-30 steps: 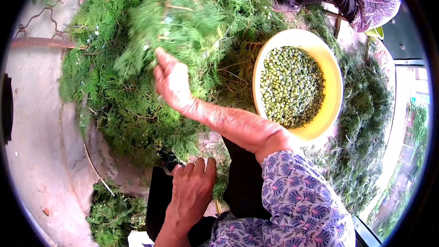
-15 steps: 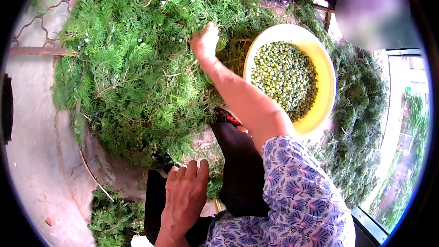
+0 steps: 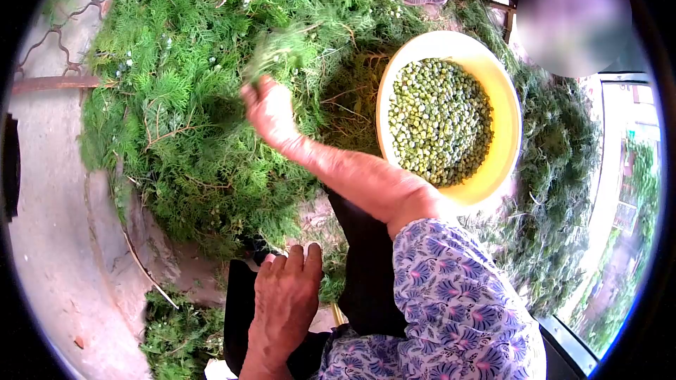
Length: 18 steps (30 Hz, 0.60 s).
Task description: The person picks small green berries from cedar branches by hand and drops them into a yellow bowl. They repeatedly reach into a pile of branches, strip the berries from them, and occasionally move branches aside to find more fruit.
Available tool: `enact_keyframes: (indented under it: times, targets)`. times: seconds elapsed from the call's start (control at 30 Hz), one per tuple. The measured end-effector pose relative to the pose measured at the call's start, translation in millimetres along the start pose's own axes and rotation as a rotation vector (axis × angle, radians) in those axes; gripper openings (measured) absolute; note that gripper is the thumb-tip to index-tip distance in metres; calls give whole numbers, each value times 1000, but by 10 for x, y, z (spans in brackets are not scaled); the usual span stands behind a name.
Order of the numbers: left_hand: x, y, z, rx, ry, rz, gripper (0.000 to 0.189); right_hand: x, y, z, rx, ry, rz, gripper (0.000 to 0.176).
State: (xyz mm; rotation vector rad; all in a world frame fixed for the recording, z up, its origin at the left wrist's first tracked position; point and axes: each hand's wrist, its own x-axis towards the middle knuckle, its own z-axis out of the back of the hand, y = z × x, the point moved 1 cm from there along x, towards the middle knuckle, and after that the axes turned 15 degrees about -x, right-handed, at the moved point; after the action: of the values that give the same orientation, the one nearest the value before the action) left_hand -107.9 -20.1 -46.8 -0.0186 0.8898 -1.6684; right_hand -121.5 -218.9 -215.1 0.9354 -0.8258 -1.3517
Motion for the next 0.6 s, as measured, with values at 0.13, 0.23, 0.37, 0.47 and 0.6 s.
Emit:
enact_keyframes:
  times: [0.13,0.23,0.37,0.47,0.6]
  targets:
    - [-2,-7,-4,11,-25,-1,27,-243,202,-261,-454,275,269,31]
    - [10,28,-30,44,-52,-53,32,-298,158,-255,-415,199,286,39]
    - [27,57,-78,46,-92,-75,31,-17,-139,-55,-227,135,176,28]
    - [35,44,-52,56,-76,-70,28,130,-560,131,-561,-67,298,15]
    - [64,60,-32,67,-95,-56,16,104,-716,135,-220,81,18,12]
